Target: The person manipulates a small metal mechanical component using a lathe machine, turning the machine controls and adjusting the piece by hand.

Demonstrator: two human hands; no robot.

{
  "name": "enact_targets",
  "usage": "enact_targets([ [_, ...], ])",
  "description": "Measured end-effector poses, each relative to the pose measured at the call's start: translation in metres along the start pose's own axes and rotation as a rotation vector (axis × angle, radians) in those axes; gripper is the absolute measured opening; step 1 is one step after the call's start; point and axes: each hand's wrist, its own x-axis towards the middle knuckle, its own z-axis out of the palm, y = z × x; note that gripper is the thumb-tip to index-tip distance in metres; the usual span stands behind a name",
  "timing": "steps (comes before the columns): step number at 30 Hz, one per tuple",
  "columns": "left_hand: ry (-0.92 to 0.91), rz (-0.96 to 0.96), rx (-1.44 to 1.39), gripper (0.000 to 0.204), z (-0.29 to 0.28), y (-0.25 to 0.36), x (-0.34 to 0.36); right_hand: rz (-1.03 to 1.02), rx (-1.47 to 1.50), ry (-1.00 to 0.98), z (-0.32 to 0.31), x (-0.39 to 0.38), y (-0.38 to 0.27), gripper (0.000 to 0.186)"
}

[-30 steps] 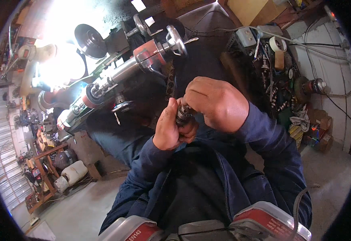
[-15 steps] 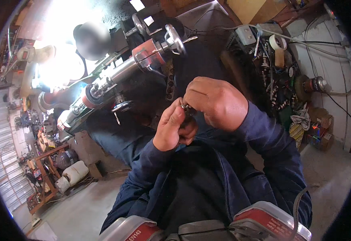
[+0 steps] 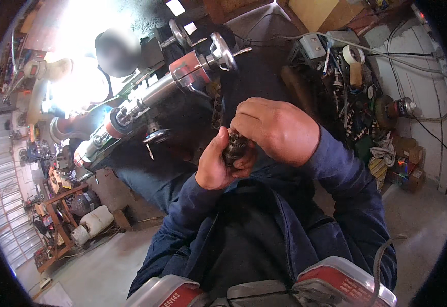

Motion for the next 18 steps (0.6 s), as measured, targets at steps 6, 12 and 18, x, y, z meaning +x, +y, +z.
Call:
enact_targets([
  [6,0.014,0.012,0.001,0.064,0.001,0.003,0.0,0.006,0.014,-0.027,-0.004,0.002,-0.002,0.02],
  [12,-0.024,0.053,0.011,0.065,-0.004,0.006,0.001,-0.001,0.046,-0.027,-0.005,0.003,-0.001,0.036],
  [18,-0.237,0.121,-0.124,0.061,-0.012,0.007,0.008,0.197,0.186,0.11,-0.018,0.0,-0.006,0.055],
])
